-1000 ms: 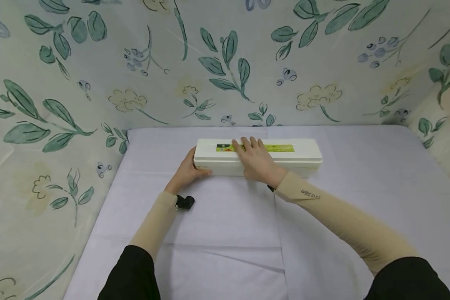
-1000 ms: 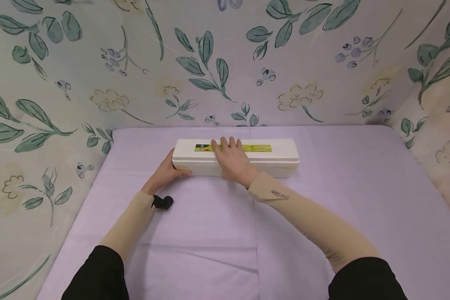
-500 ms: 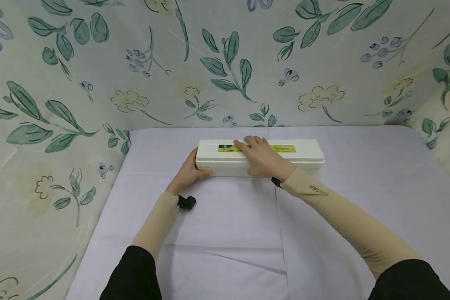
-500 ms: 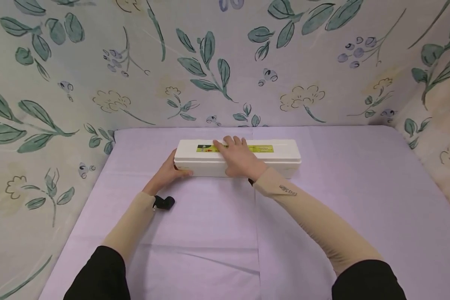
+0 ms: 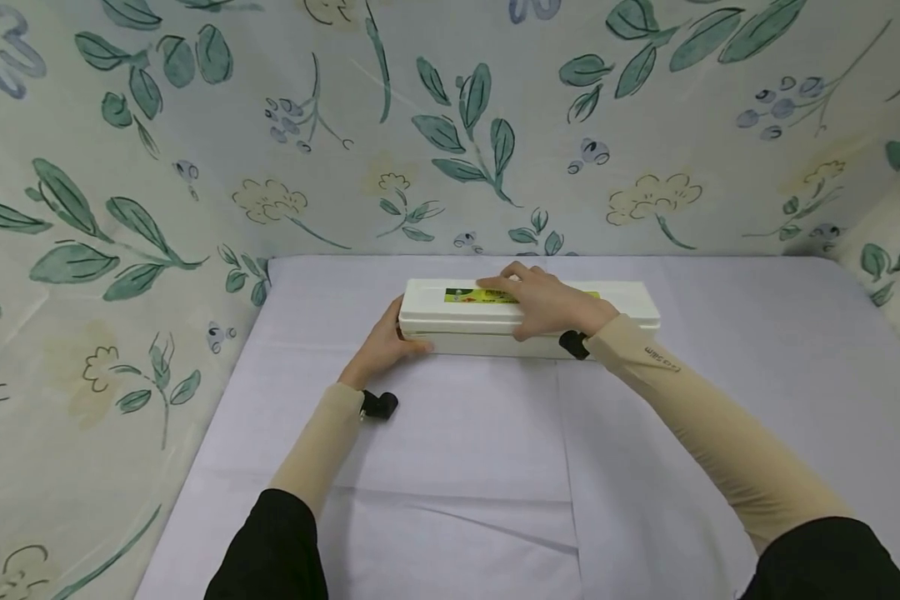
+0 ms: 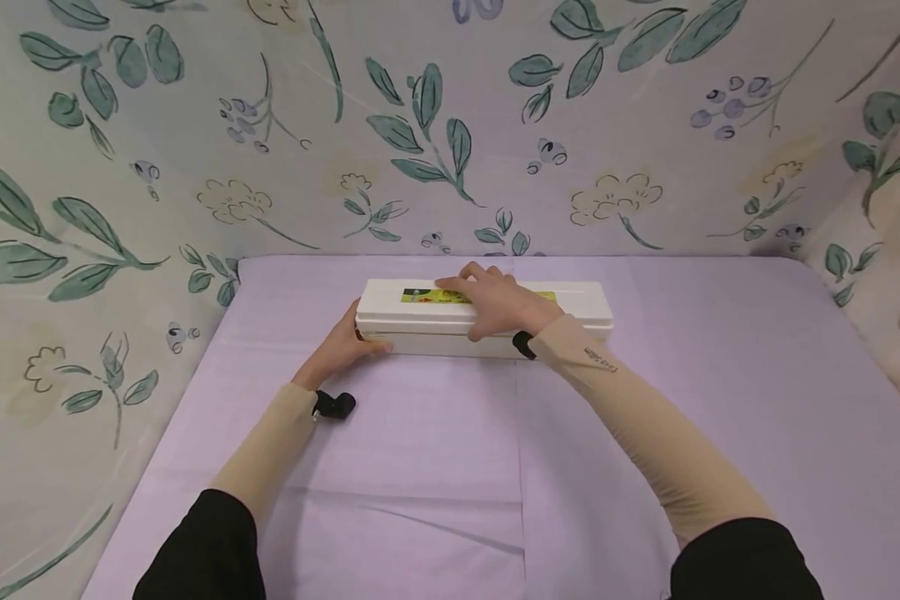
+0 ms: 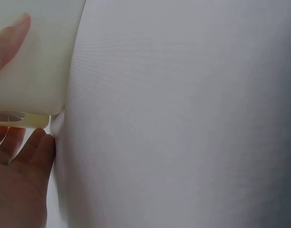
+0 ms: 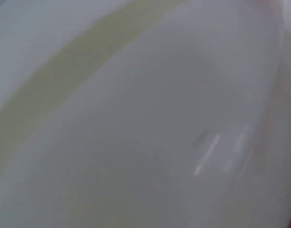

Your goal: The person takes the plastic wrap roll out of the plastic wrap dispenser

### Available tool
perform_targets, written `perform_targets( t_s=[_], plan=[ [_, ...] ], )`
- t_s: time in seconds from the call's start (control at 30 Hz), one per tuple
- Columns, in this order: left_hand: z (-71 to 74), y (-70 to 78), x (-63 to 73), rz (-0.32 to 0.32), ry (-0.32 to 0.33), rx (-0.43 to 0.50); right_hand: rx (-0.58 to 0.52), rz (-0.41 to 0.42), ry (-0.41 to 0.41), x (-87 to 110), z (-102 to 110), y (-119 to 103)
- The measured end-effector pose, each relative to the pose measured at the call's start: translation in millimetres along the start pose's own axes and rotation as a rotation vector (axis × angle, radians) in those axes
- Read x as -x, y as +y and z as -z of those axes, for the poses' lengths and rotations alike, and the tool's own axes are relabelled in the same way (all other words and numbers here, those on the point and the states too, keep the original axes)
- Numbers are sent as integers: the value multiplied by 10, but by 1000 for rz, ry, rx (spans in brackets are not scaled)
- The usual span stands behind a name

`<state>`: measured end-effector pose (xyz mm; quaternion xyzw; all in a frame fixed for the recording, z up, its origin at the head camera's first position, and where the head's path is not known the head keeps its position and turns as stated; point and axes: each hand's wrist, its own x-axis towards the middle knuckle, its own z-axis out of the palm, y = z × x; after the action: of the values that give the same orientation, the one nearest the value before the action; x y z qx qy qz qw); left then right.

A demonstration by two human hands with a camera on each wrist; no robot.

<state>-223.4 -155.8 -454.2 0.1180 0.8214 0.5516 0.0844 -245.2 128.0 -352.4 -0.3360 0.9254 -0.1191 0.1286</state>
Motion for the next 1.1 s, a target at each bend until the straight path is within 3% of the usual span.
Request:
perform_targets(
  t_s=[0.47,0.73,0.93,1.1],
  plan=[
    [-6,1,8,-10,-1,-1,-155,3,9,13,23,141],
    [-12,-1,-7,-10,-8,-3,-196,-23,15,-17,55,182],
    [2,12,2,33,10,-18,-226,-42,58,-33,88,177],
    [15,1,1,37,-2,-3,-196,-38,82,-7,110,160]
  ],
)
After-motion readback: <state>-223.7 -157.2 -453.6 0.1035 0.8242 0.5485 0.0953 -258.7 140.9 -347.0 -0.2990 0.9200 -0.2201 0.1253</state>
